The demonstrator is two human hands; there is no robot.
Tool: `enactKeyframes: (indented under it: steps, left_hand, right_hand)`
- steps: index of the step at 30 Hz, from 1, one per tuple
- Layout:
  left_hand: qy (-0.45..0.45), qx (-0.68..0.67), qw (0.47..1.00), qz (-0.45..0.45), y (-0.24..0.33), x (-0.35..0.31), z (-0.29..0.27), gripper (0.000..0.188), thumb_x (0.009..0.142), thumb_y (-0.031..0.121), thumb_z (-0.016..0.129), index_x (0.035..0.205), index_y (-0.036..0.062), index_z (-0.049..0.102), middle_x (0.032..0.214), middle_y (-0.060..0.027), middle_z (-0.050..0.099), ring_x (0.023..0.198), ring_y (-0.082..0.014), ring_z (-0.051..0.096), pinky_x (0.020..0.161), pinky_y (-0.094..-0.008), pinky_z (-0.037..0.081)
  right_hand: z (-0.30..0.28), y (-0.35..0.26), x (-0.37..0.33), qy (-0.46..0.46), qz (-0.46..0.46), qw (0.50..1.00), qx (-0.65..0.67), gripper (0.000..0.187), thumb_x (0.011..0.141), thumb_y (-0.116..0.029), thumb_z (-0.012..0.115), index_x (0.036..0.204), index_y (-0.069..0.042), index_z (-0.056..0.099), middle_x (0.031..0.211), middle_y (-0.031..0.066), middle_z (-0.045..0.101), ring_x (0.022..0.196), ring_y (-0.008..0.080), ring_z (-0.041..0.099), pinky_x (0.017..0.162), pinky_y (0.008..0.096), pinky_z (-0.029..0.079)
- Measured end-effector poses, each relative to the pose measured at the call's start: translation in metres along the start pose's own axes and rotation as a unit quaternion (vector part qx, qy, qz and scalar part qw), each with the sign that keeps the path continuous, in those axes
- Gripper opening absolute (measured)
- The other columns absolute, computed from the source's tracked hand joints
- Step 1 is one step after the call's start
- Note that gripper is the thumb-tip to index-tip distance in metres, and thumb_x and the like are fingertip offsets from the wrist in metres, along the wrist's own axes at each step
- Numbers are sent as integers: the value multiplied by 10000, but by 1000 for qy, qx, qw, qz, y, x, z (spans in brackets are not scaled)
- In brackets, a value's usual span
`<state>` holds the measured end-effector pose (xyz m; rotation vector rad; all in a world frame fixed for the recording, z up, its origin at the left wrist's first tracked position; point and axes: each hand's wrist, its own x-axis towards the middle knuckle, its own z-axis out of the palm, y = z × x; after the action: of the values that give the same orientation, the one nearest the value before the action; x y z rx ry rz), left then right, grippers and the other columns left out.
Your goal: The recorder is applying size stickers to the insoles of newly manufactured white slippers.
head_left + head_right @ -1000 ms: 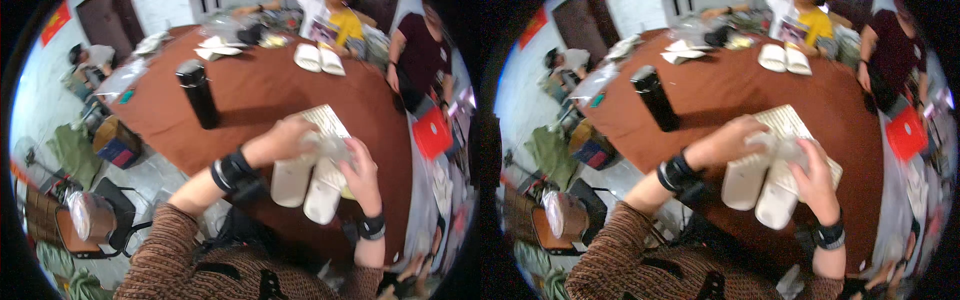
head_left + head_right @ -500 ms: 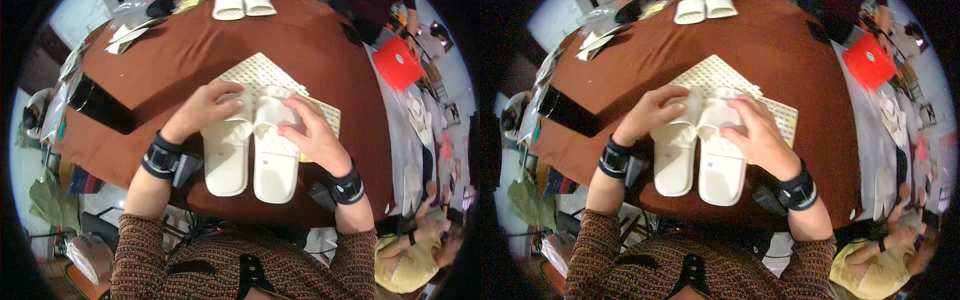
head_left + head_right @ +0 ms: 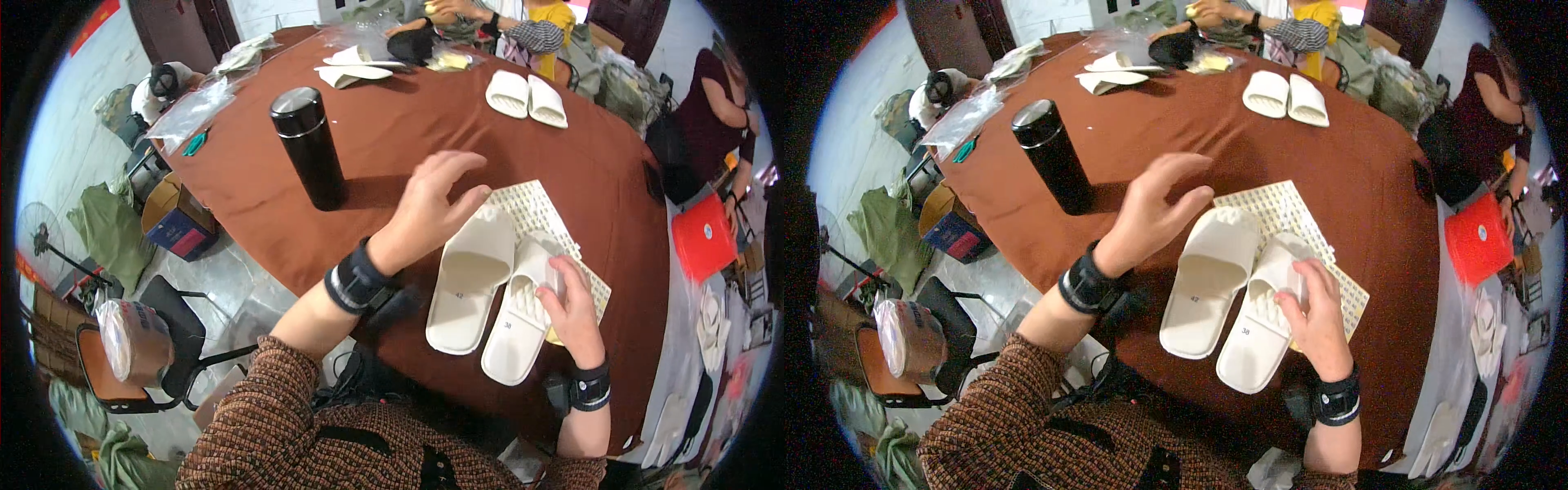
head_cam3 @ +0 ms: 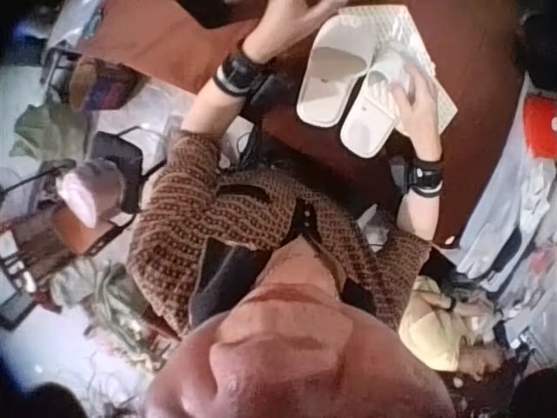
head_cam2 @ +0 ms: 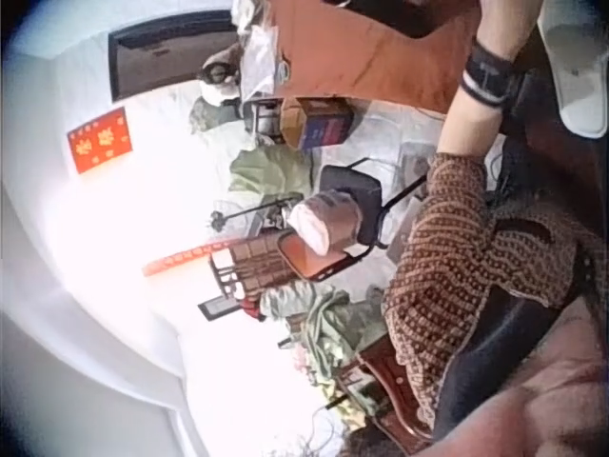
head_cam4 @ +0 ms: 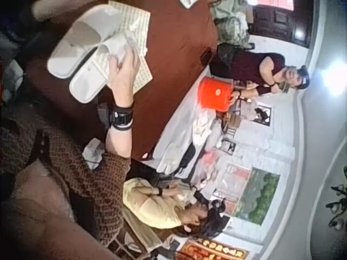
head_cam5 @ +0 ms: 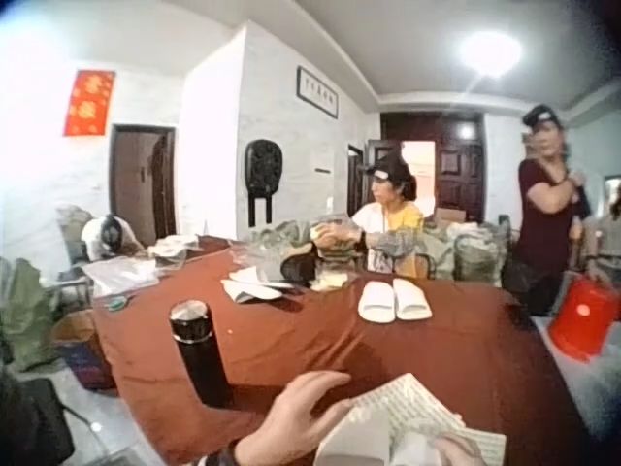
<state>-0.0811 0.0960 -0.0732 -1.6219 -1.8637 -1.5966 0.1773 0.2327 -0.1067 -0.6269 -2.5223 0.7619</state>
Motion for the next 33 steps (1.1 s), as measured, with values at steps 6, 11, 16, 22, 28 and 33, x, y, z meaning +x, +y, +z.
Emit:
enactKeyframes:
  steps: [6,11,16,22,28,33]
  left_hand:
    - [234,301,920,88,3,-2,-98,513,743,152,793,1210,55,605,1284,-174,547,1190,-360,501,1006,-453,400]
    - [247,244,935,-69,-47,4,-144,739,743,225,830,1360,30,474,1280,-221,540,1169,-356,549,978,-432,457]
    - [215,71,962,-150,-78,-10,-134,913,723,256,841,1433,5,326,1203,-206,633,1094,-282,636,924,-374,506]
    - [234,78,953,-175,-76,-12,-130,796,716,234,833,1337,-36,413,1144,-184,646,1037,-260,645,902,-373,510]
    - [228,27,959,-166,-54,-14,-118,737,710,218,833,1278,-48,446,1089,-160,651,986,-226,640,875,-357,514]
    - [220,5,962,-161,-30,-23,-112,752,702,225,840,1282,-51,451,1097,-153,646,1002,-220,635,896,-353,513]
  right_hand:
    - [2,3,-1,1,-4,1000,-13,476,871,-191,693,1268,19,538,1367,254,492,1293,406,448,1097,444,357]
    - [5,8,-1,14,-23,999,-17,448,862,-108,662,1273,15,531,1333,220,536,1266,361,492,1085,406,371]
    - [3,8,-1,2,-22,999,-25,465,870,-147,682,1279,11,529,1354,235,499,1273,396,457,1089,439,365]
    - [3,7,0,0,-23,999,-27,452,864,-143,679,1261,11,528,1337,228,504,1262,390,460,1086,437,366]
    - [3,9,-1,14,-51,998,-45,435,863,-95,653,1266,19,532,1304,231,546,1236,373,506,1072,411,380]
    - [1,8,-1,-9,-33,999,-42,441,875,-120,645,1274,22,523,1342,227,504,1264,380,469,1095,429,357]
